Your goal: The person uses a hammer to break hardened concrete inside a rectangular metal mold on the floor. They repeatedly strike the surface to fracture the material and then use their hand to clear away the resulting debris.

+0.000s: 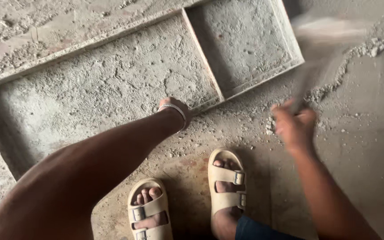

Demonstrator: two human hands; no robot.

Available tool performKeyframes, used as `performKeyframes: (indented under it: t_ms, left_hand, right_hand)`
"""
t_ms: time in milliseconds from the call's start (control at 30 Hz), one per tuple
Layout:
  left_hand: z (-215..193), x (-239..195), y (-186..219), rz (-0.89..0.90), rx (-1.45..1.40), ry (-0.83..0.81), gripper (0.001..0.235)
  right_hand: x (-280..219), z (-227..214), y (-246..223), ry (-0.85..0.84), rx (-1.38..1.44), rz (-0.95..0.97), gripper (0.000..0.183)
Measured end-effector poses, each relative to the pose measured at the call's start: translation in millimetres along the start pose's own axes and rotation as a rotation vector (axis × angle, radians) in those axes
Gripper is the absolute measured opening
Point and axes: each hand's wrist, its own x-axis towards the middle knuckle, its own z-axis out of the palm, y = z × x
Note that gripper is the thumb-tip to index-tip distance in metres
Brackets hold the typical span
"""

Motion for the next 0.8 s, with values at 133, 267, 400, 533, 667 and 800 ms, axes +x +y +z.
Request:
performKeyframes:
  t_ms: [133,267,400,533,667,800]
  left_hand:
    - [4.2,-1.3,-1.4,-0.006,0.059,-0.058,0.033]
    - [11.4,-1.3,-6.8,0.023,0.053,-0.01,0.033]
    - [11.7,4.9,-3.4,0.01,-0.009,0.096,0.031]
    - [10.6,-1.8,-9.9,0.03,0.019,0.104,0.029]
    - [7.7,-1.5,-4.1,0.031,0.002,0.076,0.03]
    - [4.2,-3.3,-2.2,0.025,0.006,0.05,0.03]
  right_hand:
    - [13.3,9.4,-9.2,0.017,0.199,-0.421,0.023]
    - [-10.7,25.7,63.9,-0.126,-0.76,0.004,0.019]
    - [-27.6,17.7,101.0,-0.224,-0.956,-0.001,0.026]
    - [-20.5,29.4,54.3,-0.126,-0.695,0.082,0.019]
    - [-11.4,12.5,-11.4,-0.033,-0.103,-0.115,0.021]
    - [5.3,15.8,-24.0,-0.06,0.241,-0.523,0.024]
